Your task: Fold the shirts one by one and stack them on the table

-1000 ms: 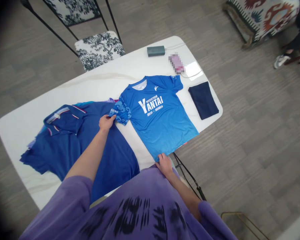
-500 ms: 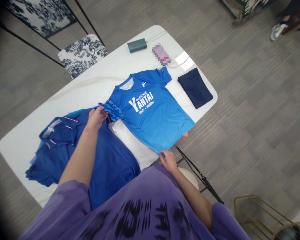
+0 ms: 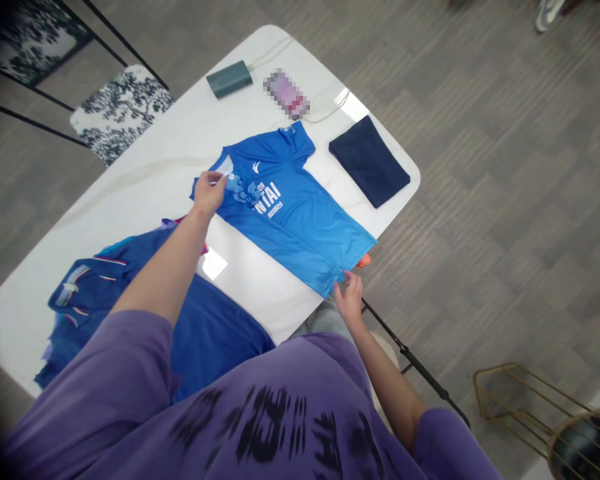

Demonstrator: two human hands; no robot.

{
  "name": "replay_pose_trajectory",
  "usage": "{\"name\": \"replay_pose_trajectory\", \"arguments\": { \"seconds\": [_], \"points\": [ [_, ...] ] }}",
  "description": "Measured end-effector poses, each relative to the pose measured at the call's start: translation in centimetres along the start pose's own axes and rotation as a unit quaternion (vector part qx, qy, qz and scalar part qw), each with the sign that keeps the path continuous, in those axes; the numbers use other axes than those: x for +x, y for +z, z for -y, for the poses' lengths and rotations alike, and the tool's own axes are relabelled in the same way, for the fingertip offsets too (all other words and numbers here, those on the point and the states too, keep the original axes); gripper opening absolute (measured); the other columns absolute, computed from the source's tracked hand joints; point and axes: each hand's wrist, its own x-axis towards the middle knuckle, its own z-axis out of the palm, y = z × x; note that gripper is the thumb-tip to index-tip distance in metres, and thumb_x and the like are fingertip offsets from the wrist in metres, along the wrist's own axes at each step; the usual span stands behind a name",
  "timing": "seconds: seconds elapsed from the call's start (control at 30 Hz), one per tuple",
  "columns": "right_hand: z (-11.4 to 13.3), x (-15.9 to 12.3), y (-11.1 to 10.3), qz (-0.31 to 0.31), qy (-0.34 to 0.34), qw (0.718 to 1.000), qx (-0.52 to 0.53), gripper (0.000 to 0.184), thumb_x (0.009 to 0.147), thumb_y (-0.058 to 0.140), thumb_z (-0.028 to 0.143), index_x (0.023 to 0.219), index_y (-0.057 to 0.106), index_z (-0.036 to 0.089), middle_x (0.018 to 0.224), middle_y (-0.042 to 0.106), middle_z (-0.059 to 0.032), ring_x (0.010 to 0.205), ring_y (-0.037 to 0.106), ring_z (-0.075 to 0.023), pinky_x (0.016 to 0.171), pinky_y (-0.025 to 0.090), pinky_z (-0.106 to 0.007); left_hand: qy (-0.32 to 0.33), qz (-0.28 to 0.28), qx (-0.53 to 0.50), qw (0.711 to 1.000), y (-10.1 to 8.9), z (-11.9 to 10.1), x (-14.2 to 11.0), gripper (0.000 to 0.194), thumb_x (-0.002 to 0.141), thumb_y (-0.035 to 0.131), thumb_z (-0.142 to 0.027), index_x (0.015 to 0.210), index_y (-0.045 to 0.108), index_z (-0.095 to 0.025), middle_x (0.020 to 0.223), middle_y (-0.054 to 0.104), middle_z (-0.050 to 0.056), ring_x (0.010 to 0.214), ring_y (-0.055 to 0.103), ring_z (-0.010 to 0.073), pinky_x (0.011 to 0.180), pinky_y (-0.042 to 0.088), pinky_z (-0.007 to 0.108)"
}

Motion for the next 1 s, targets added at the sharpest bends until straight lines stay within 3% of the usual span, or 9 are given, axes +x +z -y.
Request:
{"name": "replay_pose_trajectory", "arguments": {
  "seconds": [0.1,0.2,0.27,0.37,0.5,0.63,0.73,0.83,1.0],
  "points": [
    [0.0,-0.1,0.3,0.055,-0.074,0.993,-0.077,0.063,0.110,0.059,0.053,0.167,0.056,0.027,0.171,0.057,-0.0219,0.155,0.056,-0.0407,0.132,0.048,-0.061,0.017,0.007,0.157,0.987,1.2,1.6,-3.5,0.070,0.099,0.081,-0.064,0.149,0.071,-0.015,0.167,0.058,0.026,0.164,0.051,0.0455,0.144,0.035,0.068],
    [0.0,0.0,1.1,0.109,-0.110,0.977,-0.145,0.073,0.111,0.058,0.052,0.180,0.043,0.034,0.191,0.038,-0.0162,0.171,0.042,-0.0419,0.138,0.043,-0.063,0.030,0.066,0.231,0.970,1.4,3.3,-6.0,0.102,0.095,0.079,-0.077,0.174,0.058,-0.017,0.189,0.037,0.025,0.178,0.027,0.0517,0.147,0.024,0.072],
    [-0.1,0.2,1.7,0.122,-0.118,0.971,-0.170,0.081,0.110,0.059,0.052,0.185,0.035,0.034,0.196,0.031,-0.0151,0.177,0.035,-0.0422,0.141,0.039,-0.063,0.032,0.112,0.259,0.959,1.2,4.4,-6.4,0.121,0.089,0.080,-0.087,0.183,0.048,-0.018,0.195,0.026,0.024,0.183,0.014,0.0533,0.148,0.017,0.073],
    [-0.3,0.1,2.5,0.134,-0.117,0.965,-0.190,0.087,0.107,0.064,0.050,0.186,0.032,0.034,0.195,0.033,-0.0165,0.177,0.034,-0.0444,0.141,0.038,-0.065,0.042,0.152,0.280,0.947,0.3,5.6,-5.6,0.137,0.083,0.078,-0.097,0.188,0.040,-0.017,0.198,0.017,0.024,0.184,0.004,0.0546,0.147,0.010,0.075],
    [0.9,-1.0,3.1,0.170,-0.101,0.951,-0.237,0.092,0.101,0.069,0.047,0.185,0.034,0.031,0.194,0.035,-0.0194,0.174,0.038,-0.0486,0.138,0.039,-0.065,0.061,0.180,0.286,0.939,-1.1,6.0,-4.5,0.143,0.082,0.073,-0.103,0.189,0.037,-0.015,0.198,0.014,0.025,0.184,0.001,0.0544,0.147,0.006,0.076],
    [2.1,-1.3,2.6,0.157,-0.104,0.952,-0.242,0.092,0.101,0.068,0.051,0.185,0.032,0.038,0.192,0.038,-0.0168,0.173,0.039,-0.0503,0.136,0.040,-0.068,0.076,0.159,0.273,0.946,-1.3,4.8,-6.0,0.146,0.082,0.075,-0.103,0.190,0.033,-0.015,0.199,0.012,0.025,0.185,-0.004,0.0528,0.147,0.002,0.075],
    [1.9,-0.1,1.0,0.100,-0.118,0.964,-0.218,0.085,0.104,0.063,0.058,0.183,0.034,0.042,0.189,0.043,-0.0161,0.169,0.042,-0.0506,0.133,0.041,-0.072,0.098,0.126,0.251,0.955,0.1,3.0,-10.6,0.149,0.081,0.080,-0.100,0.193,0.026,-0.018,0.200,0.009,0.023,0.185,-0.008,0.0511,0.149,0.001,0.074],
    [1.1,2.6,-1.2,0.071,-0.125,0.968,-0.205,0.082,0.106,0.061,0.065,0.180,0.040,0.038,0.185,0.045,-0.0200,0.165,0.045,-0.0508,0.132,0.042,-0.072,0.085,0.127,0.249,0.956,2.9,1.0,-17.7,0.145,0.086,0.079,-0.096,0.193,0.023,-0.017,0.200,0.008,0.023,0.186,-0.007,0.0486,0.151,0.006,0.072],
    [0.1,10.3,-4.7,0.105,-0.147,0.966,-0.185,0.073,0.109,0.054,0.067,0.172,0.046,0.032,0.168,0.058,-0.0232,0.155,0.057,-0.0471,0.129,0.048,-0.070,0.054,0.205,0.260,0.942,9.1,-1.5,-30.1,0.130,0.094,0.076,-0.087,0.194,0.027,-0.020,0.199,0.013,0.019,0.187,0.000,0.0417,0.154,0.017,0.067]
  ]
}}
